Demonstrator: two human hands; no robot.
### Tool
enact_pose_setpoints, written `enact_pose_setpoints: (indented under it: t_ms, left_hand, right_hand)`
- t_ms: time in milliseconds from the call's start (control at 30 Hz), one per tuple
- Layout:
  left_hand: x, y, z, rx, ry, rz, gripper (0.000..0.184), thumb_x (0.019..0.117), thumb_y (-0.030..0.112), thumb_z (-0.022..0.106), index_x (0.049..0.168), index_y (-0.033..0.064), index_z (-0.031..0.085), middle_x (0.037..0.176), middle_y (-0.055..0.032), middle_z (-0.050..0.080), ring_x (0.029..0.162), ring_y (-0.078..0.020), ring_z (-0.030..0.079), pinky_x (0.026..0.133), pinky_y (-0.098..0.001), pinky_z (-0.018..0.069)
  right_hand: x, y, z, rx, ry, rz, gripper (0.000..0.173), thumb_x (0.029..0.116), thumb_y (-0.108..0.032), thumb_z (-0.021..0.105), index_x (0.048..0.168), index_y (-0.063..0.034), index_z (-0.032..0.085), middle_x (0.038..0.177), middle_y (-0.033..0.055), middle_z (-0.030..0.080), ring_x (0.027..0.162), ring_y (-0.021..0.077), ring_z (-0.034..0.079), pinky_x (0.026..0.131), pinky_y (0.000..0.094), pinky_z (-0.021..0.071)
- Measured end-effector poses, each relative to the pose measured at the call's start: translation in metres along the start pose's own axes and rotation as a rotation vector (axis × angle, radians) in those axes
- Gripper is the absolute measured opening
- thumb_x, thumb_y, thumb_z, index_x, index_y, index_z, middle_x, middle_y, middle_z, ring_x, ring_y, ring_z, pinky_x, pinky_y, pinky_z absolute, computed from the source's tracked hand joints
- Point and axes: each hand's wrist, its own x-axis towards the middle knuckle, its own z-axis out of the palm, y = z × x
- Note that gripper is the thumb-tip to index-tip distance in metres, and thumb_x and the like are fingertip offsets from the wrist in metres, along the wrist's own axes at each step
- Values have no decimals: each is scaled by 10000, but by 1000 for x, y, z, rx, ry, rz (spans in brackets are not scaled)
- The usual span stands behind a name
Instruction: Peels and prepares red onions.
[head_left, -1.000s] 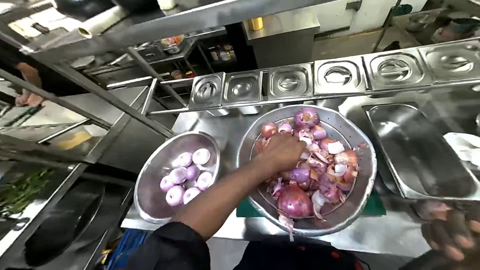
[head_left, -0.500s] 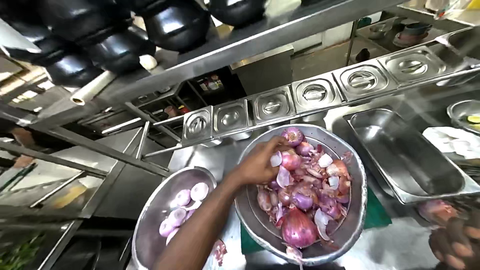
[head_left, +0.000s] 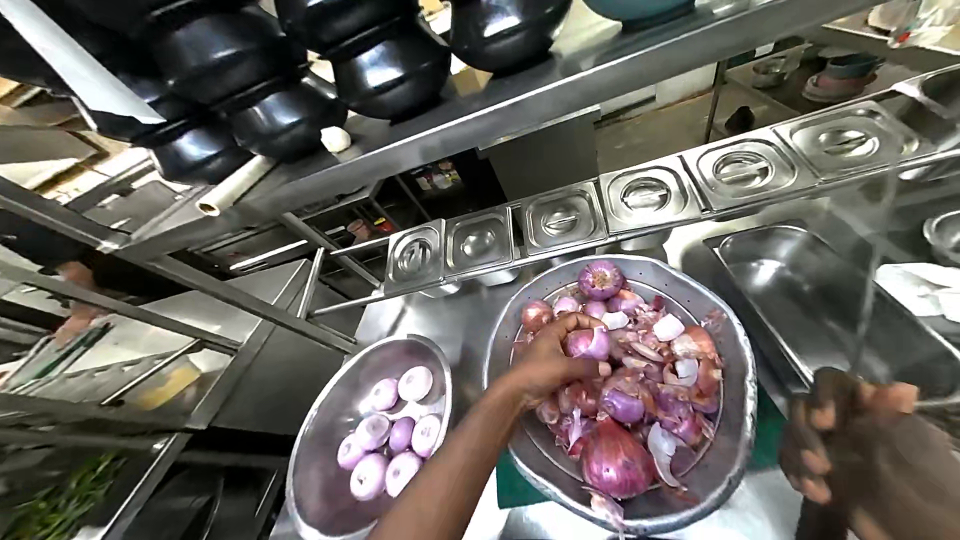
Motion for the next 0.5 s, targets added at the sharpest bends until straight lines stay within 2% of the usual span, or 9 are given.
enact_pose_setpoints:
  t_ms: [100,167,233,267,300,367,400,433,500]
  left_hand:
    - [-2,11,-1,73,-93,14,757,710,21,827,1376,152,492,1182,-130,652,976,-229,680,806,-394,598]
    - [-3,16,-4,3,-170,31,759,763,-4,738,1441,157,437,1264,-130,626,1009,-233,671,833,-401,587]
    - [-2,20,-5,-59,-179,13,678,839,-57,668,1455,155,484,1294,-154,603,985,-290,686,847,-475,610]
    - [-2,22,-6,-74,-146,0,609,886,-48,657,1442,159,519,1258,-167,621,955,-306,695,835,-495,614]
    - [-2,24,-6,-86,-115,-10,545,949,10,633,1453,181,514,1221,-175,636,942,-311,701,832,-501,614]
    - [-1,24,-5,-154,-42,0,374,1067,247,498,1436,191,519,1125,-178,675,918,-305,717,827,-490,617]
    - [0,23,-2,-215,1,23,390,1096,362,386,1387,159,548,1064,-172,686,882,-297,721,818,-485,621]
    - [1,22,3,-291,43,52,499,1104,455,277,1322,122,580,1004,-164,692,841,-289,720,810,-487,622]
    - [2,20,15,-477,108,119,708,1071,587,156,1200,64,615,960,-173,692,846,-313,711,829,-527,606]
  right_hand:
    - [7,4,10,-66,-59,2,462,953,-630,587,883,-183,678,640,-17,626,472,98,628,420,283,572]
    - [12,5,16,-108,-83,14,433,963,-595,607,880,-174,667,650,-12,620,478,96,625,433,273,577]
    - [18,5,23,-153,-89,48,433,967,-589,604,872,-170,655,647,-11,614,480,94,626,443,272,583]
    - [20,5,28,-178,-84,76,437,986,-582,583,867,-166,646,642,-8,612,480,94,625,447,272,583]
    - [22,5,33,-206,-72,115,432,1015,-559,554,864,-163,639,642,-1,619,481,96,625,451,271,581]
    - [28,5,42,-268,-80,214,386,1050,-481,479,898,-153,613,678,18,635,503,120,633,471,288,587]
    - [30,6,47,-306,-104,252,357,1056,-442,444,921,-148,594,697,20,641,512,128,637,475,295,587]
    - [33,8,50,-356,-142,277,334,1063,-416,420,955,-145,584,713,15,641,521,130,635,478,298,584]
    - [39,13,56,-473,-216,298,328,1075,-405,409,1002,-133,578,726,22,628,531,149,630,478,314,577]
